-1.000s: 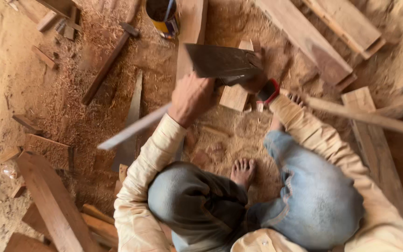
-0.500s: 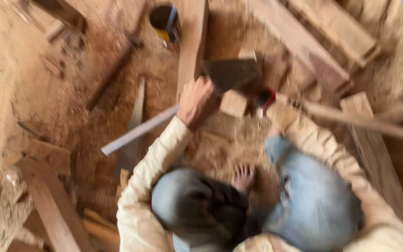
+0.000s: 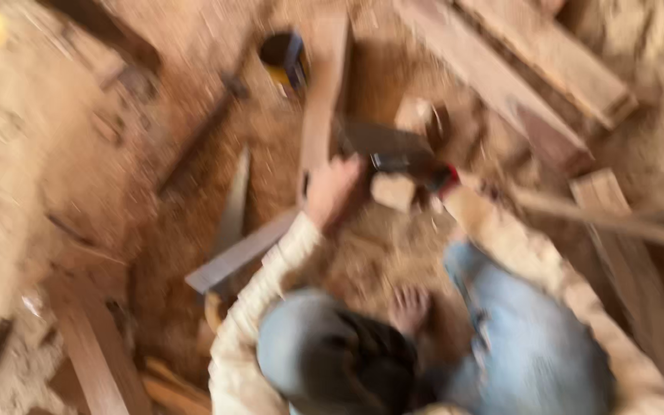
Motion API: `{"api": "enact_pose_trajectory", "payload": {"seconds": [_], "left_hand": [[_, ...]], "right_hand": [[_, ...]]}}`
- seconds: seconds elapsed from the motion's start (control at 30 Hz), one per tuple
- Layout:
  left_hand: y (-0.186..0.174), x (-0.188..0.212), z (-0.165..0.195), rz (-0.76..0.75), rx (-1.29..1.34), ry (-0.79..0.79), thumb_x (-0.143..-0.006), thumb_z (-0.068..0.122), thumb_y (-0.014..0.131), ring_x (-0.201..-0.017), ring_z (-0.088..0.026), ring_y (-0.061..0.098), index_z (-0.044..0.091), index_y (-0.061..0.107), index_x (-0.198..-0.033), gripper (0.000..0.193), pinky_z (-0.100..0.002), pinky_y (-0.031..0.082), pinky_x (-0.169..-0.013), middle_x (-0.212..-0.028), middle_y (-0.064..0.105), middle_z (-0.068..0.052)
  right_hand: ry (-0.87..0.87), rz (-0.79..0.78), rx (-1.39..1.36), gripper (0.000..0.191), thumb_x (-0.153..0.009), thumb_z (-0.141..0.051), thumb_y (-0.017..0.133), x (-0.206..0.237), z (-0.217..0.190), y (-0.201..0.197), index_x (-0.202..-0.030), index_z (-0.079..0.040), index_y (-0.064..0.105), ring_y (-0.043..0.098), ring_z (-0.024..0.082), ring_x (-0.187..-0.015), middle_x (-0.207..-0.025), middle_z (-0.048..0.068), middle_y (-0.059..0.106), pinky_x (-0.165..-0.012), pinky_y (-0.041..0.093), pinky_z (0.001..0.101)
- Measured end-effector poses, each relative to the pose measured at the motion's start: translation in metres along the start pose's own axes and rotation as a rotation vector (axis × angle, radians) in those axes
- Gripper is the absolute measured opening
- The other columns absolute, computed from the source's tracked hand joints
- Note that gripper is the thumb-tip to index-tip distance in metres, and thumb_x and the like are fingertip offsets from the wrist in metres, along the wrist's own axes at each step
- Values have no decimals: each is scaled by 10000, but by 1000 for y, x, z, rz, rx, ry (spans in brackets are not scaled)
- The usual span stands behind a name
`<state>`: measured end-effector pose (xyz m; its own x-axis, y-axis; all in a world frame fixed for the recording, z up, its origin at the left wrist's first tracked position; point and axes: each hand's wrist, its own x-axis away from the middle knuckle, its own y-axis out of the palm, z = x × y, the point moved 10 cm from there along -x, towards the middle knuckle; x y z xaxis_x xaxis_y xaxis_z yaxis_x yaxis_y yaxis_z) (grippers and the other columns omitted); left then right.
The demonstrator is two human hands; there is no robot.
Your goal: The person sits on the floor and uses a chisel and mallet to carve a rectangular wooden block. They repeatedly strike the chisel to remove wood chips and shape the block.
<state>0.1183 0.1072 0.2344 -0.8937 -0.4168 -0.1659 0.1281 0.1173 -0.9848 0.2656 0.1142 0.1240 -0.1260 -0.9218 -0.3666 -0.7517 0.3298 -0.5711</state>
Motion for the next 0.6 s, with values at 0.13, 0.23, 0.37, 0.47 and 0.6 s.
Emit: {"api": "enact_pose_trajectory", "payload": {"seconds": [0.13,0.23,0.37,0.47,0.6], "left_hand": [[-17,11,-14,165,583,-183,-952,261,744,-664,-334,662,78,685,-1049,215,-446,543,-592,-810,704,-123],[-31,23,-9,273,885,-97,-999,243,703,-785,-283,674,71,660,-1197,266,-447,564,-707,-952,692,-107],[-13,22,-15,285,1364,-66,-1019,187,685,-778,-217,684,81,627,-1155,182,-380,567,-682,-923,664,-78],[5,15,-28,351,1532,-116,-1034,146,671,-772,-167,692,89,602,-1123,127,-331,570,-663,-901,644,-55],[16,11,-37,428,1752,-82,-1054,90,653,-766,-100,702,99,569,-1081,89,-265,574,-638,-872,616,-26]], "right_hand": [[-250,355,250,350,-998,-292,681,0,-19,-60,-1192,-2,661,669,313,-1111,-1224,154,717,-927,574,472],[580,493,-478,266,-980,-322,637,28,92,-103,-838,-98,630,701,237,-636,-693,102,676,-696,587,402],[1080,644,-734,725,-1034,-761,463,115,162,-133,-791,-85,559,683,165,-621,-689,60,641,-581,498,282],[1251,1005,-804,679,-920,-736,641,186,187,-147,-1147,-95,632,739,172,-737,-974,108,740,-648,616,308],[1113,1011,-1148,722,-956,-706,639,191,191,-134,-1348,-103,579,741,163,-889,-1171,97,668,-774,652,323]]}}
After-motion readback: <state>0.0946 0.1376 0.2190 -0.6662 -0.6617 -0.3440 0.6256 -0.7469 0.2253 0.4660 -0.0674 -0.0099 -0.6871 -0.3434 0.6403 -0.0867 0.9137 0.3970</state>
